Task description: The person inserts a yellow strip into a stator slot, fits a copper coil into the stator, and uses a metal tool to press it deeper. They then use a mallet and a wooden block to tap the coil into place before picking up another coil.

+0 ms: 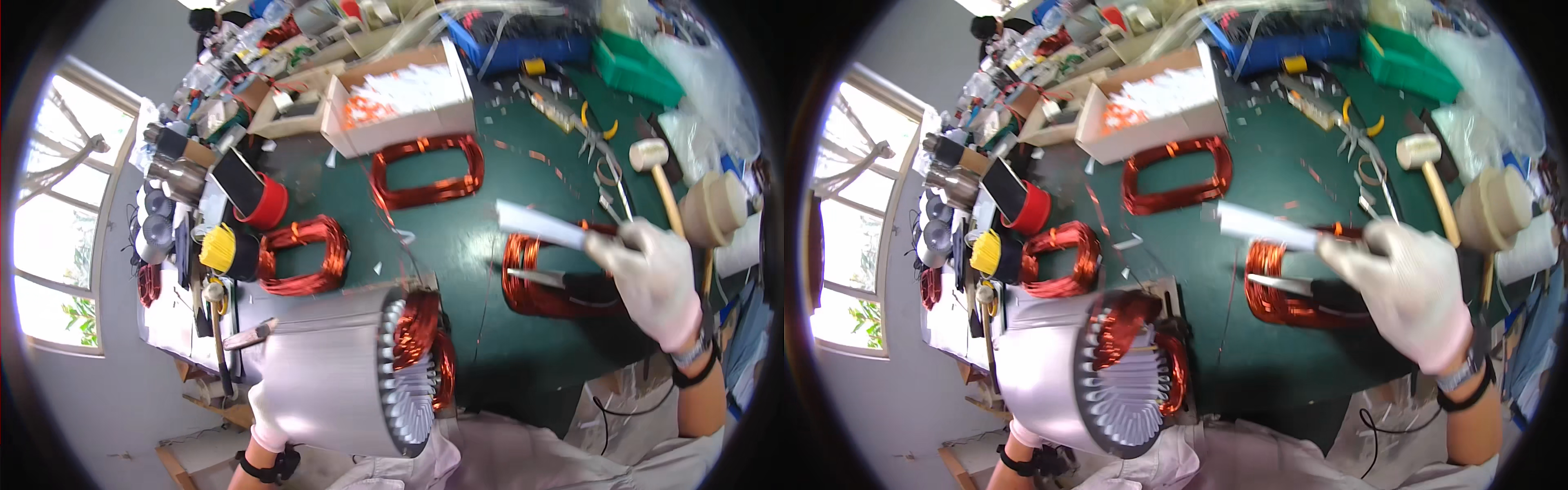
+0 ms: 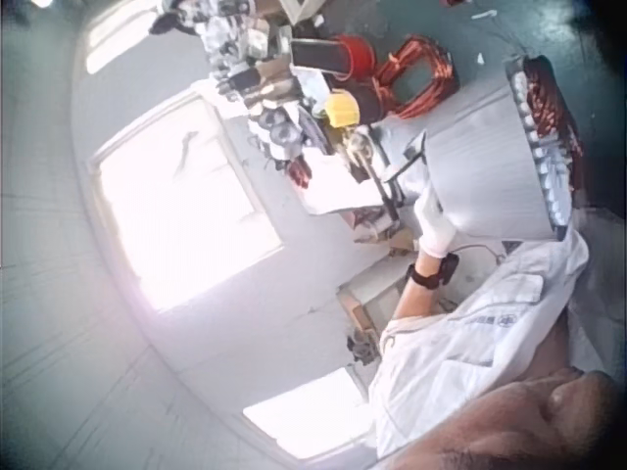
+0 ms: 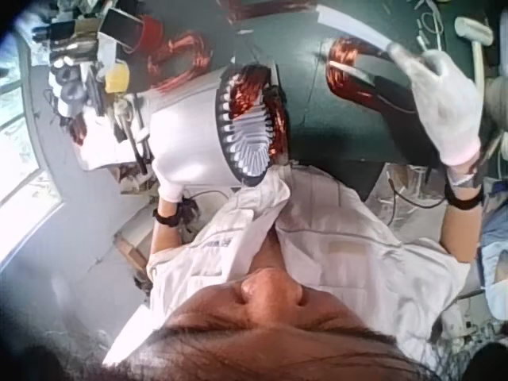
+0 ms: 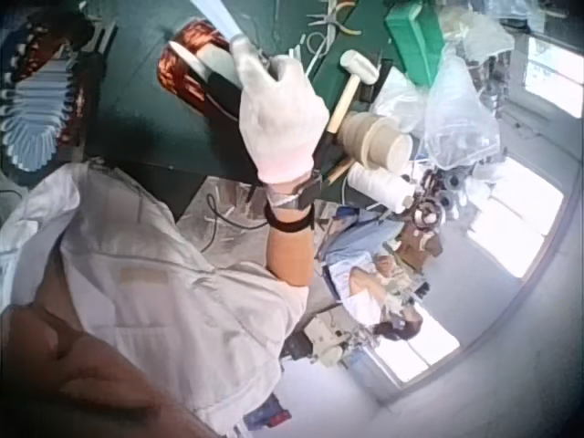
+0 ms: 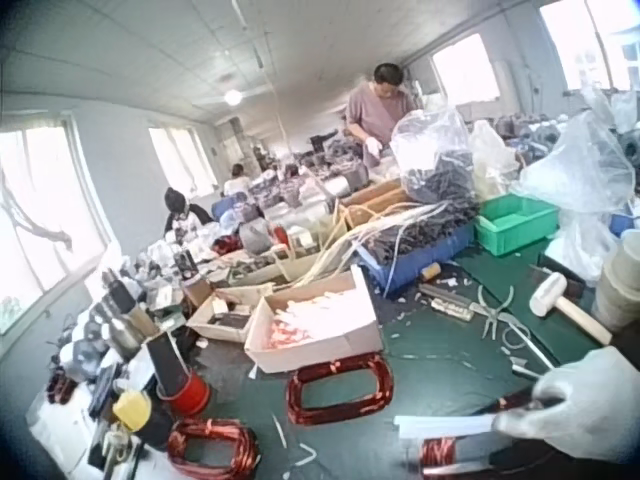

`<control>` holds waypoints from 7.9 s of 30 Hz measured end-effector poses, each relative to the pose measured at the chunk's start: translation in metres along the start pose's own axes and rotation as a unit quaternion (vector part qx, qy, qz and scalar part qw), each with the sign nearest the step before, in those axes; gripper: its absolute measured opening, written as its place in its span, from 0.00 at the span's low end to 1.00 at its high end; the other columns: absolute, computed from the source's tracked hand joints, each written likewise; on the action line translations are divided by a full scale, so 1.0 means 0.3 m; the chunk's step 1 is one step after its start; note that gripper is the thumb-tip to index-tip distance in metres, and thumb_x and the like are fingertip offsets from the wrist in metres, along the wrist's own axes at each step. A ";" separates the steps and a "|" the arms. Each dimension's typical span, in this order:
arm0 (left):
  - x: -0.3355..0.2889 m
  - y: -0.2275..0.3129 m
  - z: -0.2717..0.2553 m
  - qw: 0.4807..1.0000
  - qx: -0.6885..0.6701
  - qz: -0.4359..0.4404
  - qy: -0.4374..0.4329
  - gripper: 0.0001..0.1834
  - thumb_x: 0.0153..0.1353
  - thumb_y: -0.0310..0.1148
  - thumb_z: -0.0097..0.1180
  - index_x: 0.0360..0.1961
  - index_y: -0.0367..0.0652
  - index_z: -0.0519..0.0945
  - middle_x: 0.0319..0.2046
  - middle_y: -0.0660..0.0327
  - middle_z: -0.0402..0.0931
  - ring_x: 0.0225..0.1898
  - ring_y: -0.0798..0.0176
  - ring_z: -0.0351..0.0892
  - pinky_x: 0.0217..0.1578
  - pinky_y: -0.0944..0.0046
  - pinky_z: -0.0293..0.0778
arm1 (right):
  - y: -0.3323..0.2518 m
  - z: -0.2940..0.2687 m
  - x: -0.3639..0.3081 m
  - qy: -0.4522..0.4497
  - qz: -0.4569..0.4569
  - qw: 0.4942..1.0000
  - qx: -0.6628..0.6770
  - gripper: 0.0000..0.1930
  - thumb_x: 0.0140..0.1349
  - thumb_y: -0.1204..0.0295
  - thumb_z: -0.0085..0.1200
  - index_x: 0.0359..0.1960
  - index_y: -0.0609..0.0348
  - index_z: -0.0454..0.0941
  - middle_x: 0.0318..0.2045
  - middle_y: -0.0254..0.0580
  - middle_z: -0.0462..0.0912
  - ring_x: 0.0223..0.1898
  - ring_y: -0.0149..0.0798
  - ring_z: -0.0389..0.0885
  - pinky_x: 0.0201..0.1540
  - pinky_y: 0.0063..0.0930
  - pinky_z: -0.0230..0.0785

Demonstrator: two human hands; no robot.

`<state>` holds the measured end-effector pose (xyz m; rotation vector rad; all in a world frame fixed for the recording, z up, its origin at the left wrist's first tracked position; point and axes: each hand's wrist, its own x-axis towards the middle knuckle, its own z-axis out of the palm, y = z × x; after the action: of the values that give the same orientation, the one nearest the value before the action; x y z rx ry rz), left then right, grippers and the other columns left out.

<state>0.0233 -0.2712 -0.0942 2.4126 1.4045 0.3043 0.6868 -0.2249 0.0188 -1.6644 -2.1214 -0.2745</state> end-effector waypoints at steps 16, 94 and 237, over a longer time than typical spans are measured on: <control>0.632 0.312 -0.002 0.844 -0.512 -0.070 -0.144 0.29 0.65 0.32 0.66 0.66 0.37 0.74 0.59 0.56 0.80 0.58 0.62 0.78 0.62 0.58 0.74 | -0.024 0.045 0.037 -0.023 0.114 0.977 0.181 0.23 0.64 0.76 0.57 0.62 0.61 0.76 0.45 0.57 0.84 0.45 0.57 0.86 0.49 0.45 0.79; 0.413 0.364 0.040 0.853 -0.464 -0.197 0.133 0.16 0.62 0.16 0.59 0.52 0.28 0.83 0.43 0.58 0.88 0.44 0.66 0.86 0.48 0.62 0.82 | 0.191 0.274 0.597 -0.093 0.054 0.975 0.192 0.28 0.68 0.67 0.52 0.69 0.61 0.72 0.56 0.67 0.82 0.58 0.66 0.80 0.64 0.49 0.71; 0.541 0.404 0.096 0.846 -0.530 -0.048 0.041 0.11 0.74 0.31 0.50 0.51 0.35 0.70 0.29 0.39 0.80 0.35 0.32 0.83 0.37 0.42 0.76 | -0.467 -0.053 0.042 -0.340 -0.187 0.920 -0.053 0.14 0.62 0.66 0.61 0.49 0.53 0.85 0.43 0.34 0.89 0.42 0.45 0.88 0.39 0.41 0.79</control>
<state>0.2098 -0.1905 -0.0710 1.4070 0.9554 0.8868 0.5531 -0.2569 0.0535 -1.5401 -2.9955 0.1103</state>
